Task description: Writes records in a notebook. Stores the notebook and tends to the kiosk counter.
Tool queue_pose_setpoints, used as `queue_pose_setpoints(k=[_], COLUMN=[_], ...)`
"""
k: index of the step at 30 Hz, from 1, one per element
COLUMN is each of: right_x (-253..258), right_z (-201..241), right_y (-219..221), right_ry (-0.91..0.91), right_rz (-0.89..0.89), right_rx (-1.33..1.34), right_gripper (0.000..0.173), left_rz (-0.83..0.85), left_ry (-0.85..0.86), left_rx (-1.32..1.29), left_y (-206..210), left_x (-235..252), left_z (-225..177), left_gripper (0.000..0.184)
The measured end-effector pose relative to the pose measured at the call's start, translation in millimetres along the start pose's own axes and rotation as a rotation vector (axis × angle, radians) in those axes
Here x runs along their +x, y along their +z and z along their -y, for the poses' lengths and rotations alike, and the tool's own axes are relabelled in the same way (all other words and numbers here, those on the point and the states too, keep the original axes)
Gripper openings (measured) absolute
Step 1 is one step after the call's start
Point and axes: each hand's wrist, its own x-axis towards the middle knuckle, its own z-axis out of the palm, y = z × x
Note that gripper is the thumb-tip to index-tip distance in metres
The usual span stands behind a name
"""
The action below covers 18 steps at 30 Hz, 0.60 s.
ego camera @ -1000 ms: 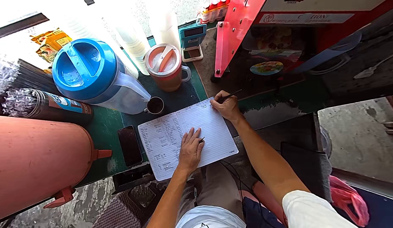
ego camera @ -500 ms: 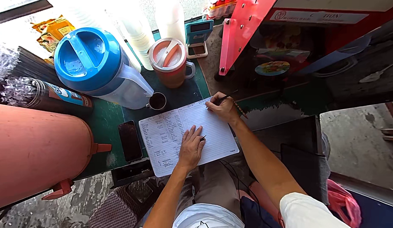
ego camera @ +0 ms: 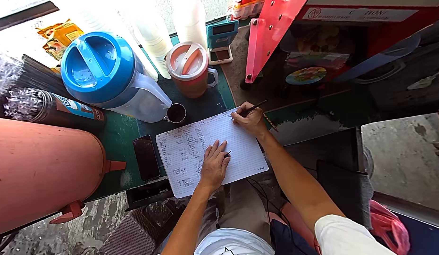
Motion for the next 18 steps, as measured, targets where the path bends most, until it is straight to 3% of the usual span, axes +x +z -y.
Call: queue_pose_setpoints(k=[18], right_x=[-0.8], right_z=[-0.7], right_y=[-1.4], right_ry=[-0.036], right_rz=[-0.024], right_rx=[-0.105], right_gripper=[0.019], left_rz=[0.001], left_ry=[0.008], left_rx=[-0.012], left_y=[-0.5], left_x=[-0.4], left_z=[0.7], left_gripper=[0.048])
